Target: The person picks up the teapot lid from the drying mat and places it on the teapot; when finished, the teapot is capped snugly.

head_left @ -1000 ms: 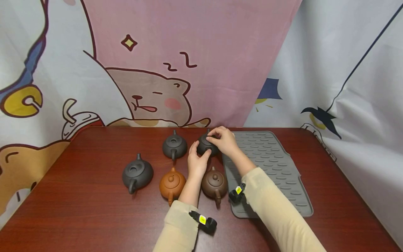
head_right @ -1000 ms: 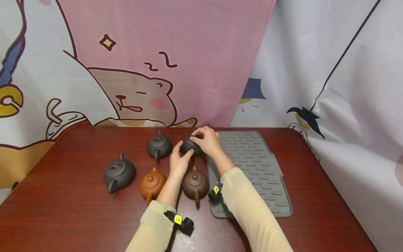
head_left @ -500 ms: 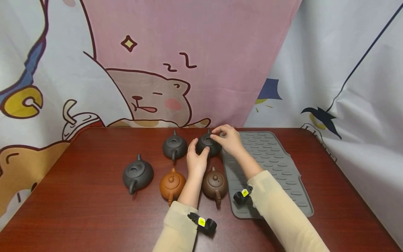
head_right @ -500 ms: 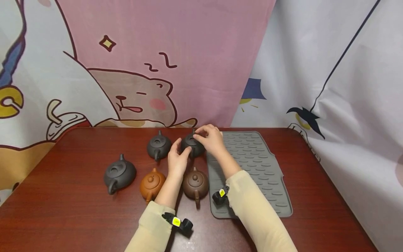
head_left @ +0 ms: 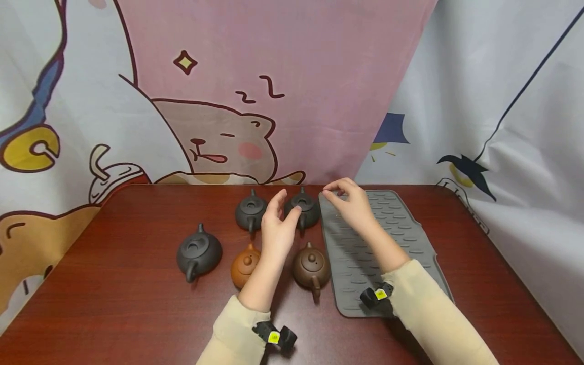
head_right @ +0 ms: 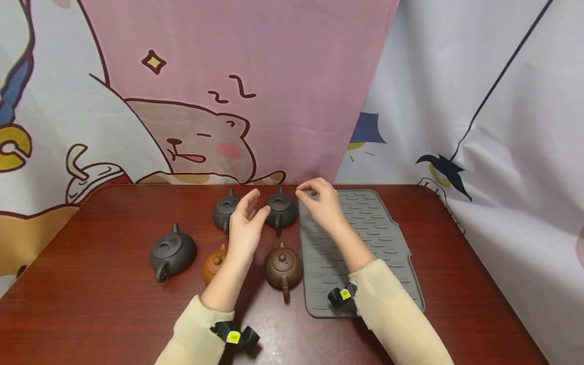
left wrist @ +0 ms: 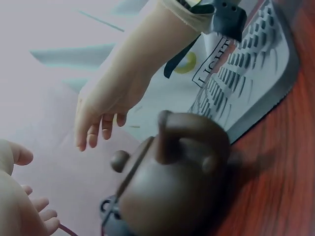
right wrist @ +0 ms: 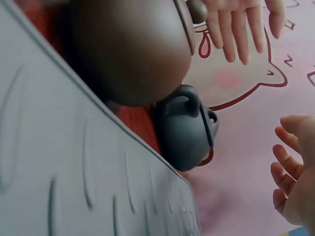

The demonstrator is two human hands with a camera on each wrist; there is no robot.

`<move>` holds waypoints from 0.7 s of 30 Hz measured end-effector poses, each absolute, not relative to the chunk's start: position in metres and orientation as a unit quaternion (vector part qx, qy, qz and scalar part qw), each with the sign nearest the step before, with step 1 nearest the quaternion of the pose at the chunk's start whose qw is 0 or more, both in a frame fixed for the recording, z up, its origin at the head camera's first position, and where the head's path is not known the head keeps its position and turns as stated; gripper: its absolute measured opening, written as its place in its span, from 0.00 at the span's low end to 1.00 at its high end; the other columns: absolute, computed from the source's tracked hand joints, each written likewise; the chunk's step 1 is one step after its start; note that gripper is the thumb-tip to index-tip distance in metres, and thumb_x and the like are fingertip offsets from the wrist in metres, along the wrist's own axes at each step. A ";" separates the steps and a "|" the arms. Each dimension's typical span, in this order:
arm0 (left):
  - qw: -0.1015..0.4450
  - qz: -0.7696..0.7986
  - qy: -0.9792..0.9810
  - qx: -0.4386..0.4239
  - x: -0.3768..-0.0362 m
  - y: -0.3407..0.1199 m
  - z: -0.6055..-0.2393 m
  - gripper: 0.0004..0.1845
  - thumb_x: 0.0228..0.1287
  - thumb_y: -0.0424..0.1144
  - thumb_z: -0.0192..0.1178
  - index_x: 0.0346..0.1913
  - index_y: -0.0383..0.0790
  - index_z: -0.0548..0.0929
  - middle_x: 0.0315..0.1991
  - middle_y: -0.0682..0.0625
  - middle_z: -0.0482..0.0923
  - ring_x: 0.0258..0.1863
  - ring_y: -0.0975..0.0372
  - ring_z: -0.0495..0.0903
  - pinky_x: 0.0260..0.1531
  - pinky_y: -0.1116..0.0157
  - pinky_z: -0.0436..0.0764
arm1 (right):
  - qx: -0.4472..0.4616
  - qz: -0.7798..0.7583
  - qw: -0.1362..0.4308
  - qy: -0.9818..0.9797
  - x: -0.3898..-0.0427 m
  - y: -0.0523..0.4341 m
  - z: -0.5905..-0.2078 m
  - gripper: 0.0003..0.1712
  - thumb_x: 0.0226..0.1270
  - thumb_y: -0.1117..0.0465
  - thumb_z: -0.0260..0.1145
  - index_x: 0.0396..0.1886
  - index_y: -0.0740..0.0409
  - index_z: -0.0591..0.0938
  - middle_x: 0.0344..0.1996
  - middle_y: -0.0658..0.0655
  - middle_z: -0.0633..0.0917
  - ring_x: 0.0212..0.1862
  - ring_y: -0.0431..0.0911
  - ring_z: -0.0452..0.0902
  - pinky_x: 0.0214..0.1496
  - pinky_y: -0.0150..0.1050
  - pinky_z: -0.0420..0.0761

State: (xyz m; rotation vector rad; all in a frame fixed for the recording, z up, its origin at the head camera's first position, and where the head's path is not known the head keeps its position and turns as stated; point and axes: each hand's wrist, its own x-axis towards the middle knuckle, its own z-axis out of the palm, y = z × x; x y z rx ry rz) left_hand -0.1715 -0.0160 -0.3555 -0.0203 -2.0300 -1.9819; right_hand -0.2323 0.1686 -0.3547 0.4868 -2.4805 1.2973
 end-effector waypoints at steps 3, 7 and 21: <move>0.150 -0.675 -0.721 -0.042 -0.163 -0.023 -0.350 0.26 0.64 0.32 0.60 0.65 0.36 0.70 0.62 0.46 0.72 0.64 0.59 0.67 0.62 0.56 0.64 | 0.173 0.445 0.151 -0.865 -0.223 0.179 -0.350 0.12 0.68 0.53 0.64 0.42 0.55 0.84 0.43 0.52 0.79 0.44 0.49 0.70 0.43 0.48 0.70; 0.149 -0.644 -0.745 -0.090 -0.151 -0.037 -0.344 0.27 0.64 0.32 0.60 0.66 0.38 0.70 0.59 0.48 0.75 0.61 0.59 0.70 0.60 0.56 0.66 | 0.176 0.419 0.163 -0.876 -0.209 0.198 -0.348 0.10 0.68 0.55 0.64 0.42 0.54 0.84 0.44 0.51 0.79 0.44 0.48 0.70 0.45 0.49 0.68; 0.138 -0.455 -0.857 -0.200 -0.123 -0.131 -0.331 0.27 0.63 0.36 0.63 0.65 0.40 0.72 0.54 0.47 0.79 0.56 0.57 0.75 0.50 0.52 0.74 | 0.185 0.316 0.203 -0.908 -0.163 0.274 -0.351 0.07 0.65 0.63 0.66 0.42 0.56 0.84 0.44 0.50 0.79 0.45 0.45 0.71 0.48 0.51 0.71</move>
